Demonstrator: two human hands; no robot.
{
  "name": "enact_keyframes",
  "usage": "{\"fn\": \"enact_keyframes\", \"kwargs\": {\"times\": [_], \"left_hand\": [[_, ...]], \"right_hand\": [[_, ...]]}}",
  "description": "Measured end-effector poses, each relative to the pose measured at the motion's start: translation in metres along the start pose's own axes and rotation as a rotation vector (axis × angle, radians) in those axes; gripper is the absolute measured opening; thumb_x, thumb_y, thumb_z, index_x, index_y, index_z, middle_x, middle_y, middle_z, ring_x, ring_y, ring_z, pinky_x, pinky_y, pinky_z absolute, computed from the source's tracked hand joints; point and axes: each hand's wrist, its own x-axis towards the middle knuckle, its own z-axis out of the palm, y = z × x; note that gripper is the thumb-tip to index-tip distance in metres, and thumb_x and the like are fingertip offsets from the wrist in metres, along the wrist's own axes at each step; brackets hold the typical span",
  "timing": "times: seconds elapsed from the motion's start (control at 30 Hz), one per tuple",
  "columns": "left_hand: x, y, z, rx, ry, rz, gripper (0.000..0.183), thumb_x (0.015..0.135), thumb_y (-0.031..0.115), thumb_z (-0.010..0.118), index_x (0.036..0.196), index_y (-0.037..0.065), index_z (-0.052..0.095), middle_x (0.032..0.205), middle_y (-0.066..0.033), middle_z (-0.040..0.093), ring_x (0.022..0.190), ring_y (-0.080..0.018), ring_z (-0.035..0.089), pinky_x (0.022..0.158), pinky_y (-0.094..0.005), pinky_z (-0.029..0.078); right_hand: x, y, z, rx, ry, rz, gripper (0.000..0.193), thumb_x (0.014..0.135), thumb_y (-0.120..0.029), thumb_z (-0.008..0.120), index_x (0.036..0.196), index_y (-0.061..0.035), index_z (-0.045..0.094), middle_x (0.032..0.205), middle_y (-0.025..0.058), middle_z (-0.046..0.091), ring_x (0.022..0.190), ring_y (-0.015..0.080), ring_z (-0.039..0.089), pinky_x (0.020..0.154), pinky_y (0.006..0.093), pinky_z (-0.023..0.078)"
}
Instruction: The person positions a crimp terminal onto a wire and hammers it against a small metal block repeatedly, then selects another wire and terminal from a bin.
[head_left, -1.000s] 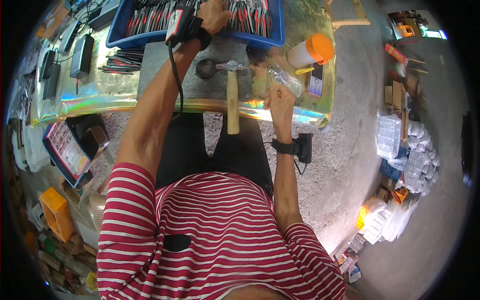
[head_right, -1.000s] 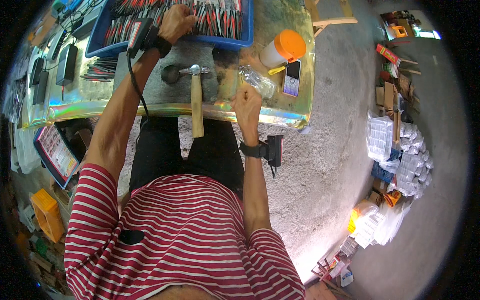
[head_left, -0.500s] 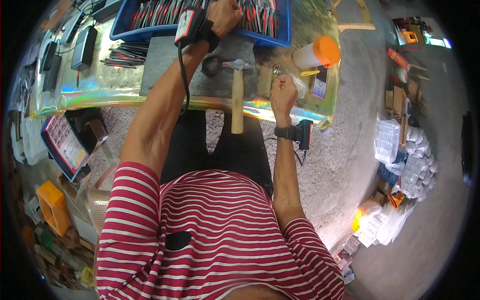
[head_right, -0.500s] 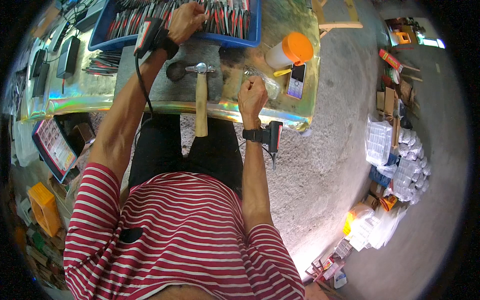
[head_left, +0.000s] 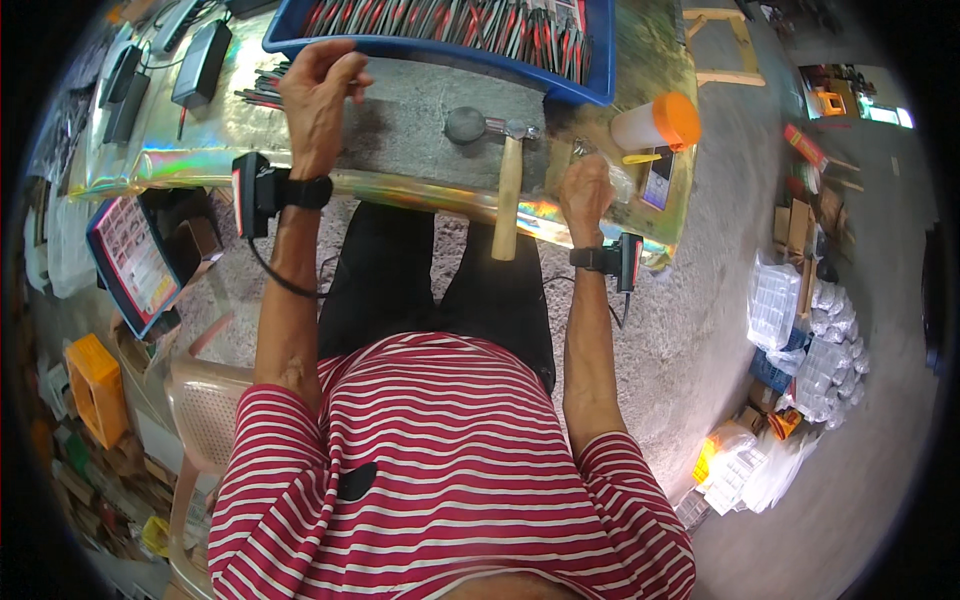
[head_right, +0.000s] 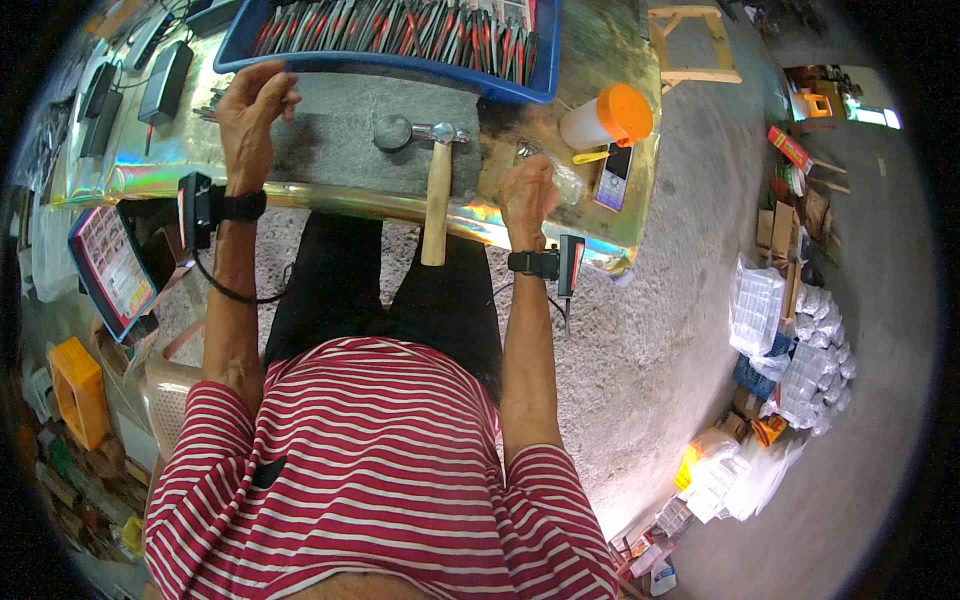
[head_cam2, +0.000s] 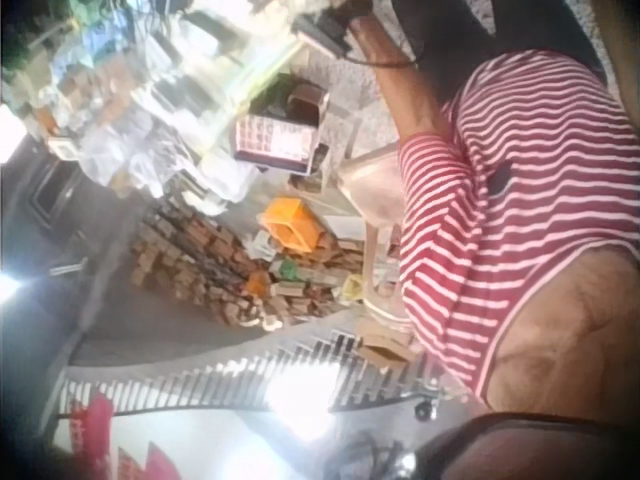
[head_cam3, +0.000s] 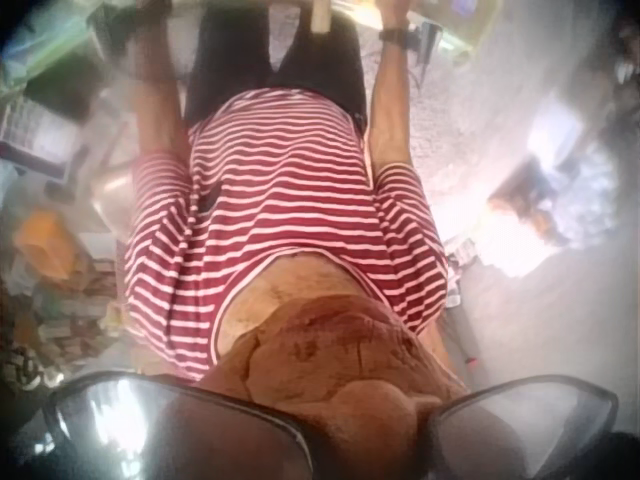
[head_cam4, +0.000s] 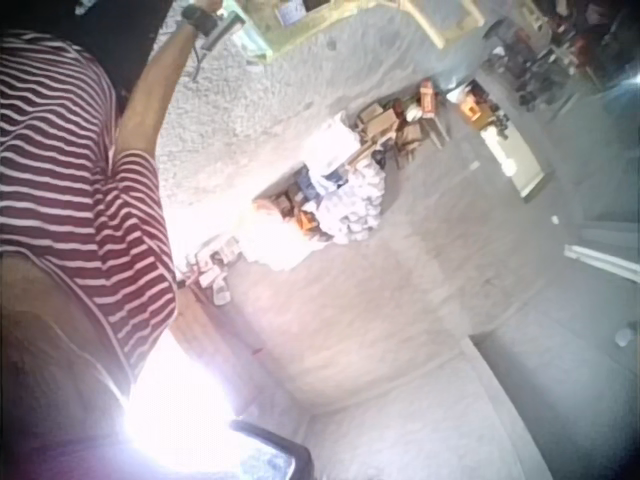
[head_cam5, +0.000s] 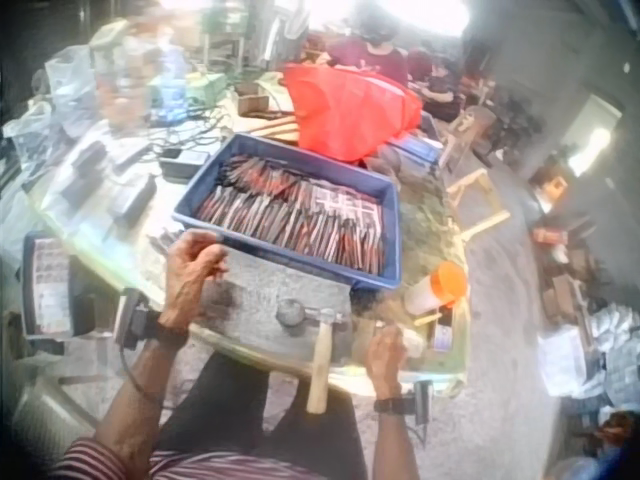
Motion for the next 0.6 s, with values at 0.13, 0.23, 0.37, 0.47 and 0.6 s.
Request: {"fn": "enact_keyframes", "kwargs": {"times": [0.13,0.23,0.37,0.47,0.6], "left_hand": [[-0.016,-0.011,-0.042,-0.011,0.137,-0.079,0.017,0.077,0.005,0.056,0.091,-0.004,0.053,0.072,-0.0074,0.057,0.056,-0.0096,0.053,0.046,-0.0185,0.041],[-0.023,-0.021,-0.062,0.027,0.225,-0.151,0.015,0.076,0.002,0.055,0.09,-0.004,0.053,0.071,-0.0071,0.057,0.055,-0.0094,0.053,0.045,-0.0183,0.041],[-0.027,-0.037,-0.084,0.149,0.243,-0.217,0.016,0.079,0.005,0.053,0.093,-0.003,0.053,0.077,-0.0081,0.058,0.061,-0.0104,0.054,0.047,-0.0195,0.042],[-0.03,-0.041,-0.086,0.189,0.263,-0.225,0.016,0.079,0.004,0.052,0.093,-0.003,0.052,0.077,-0.0084,0.057,0.06,-0.0105,0.054,0.047,-0.0198,0.042],[-0.033,-0.05,-0.09,0.165,0.265,-0.255,0.016,0.078,0.003,0.052,0.093,-0.004,0.052,0.077,-0.009,0.057,0.06,-0.0107,0.054,0.047,-0.0201,0.042]], "right_hand": [[0.002,0.001,-0.005,0.109,-0.044,0.028,0.01,0.074,-0.012,0.045,0.069,-0.0048,0.046,0.063,0.0144,0.052,0.062,0.0348,0.052,0.055,0.0432,0.039],[0.006,0.001,-0.009,0.09,-0.054,0.042,0.012,0.075,-0.014,0.045,0.07,-0.0027,0.047,0.065,0.0164,0.052,0.065,0.0359,0.053,0.057,0.0441,0.039],[0.007,0.0,-0.013,0.132,-0.089,0.078,0.013,0.075,-0.013,0.045,0.071,-0.0017,0.048,0.066,0.0183,0.053,0.065,0.0371,0.053,0.058,0.045,0.039],[0.008,-0.004,-0.015,0.155,-0.098,0.089,0.013,0.076,-0.014,0.045,0.072,-0.0017,0.049,0.066,0.0184,0.053,0.065,0.0369,0.053,0.059,0.0446,0.039],[0.008,-0.004,-0.014,0.127,-0.103,0.089,0.013,0.075,-0.014,0.045,0.073,-0.002,0.051,0.065,0.0183,0.053,0.065,0.036,0.053,0.06,0.0442,0.04]]}}
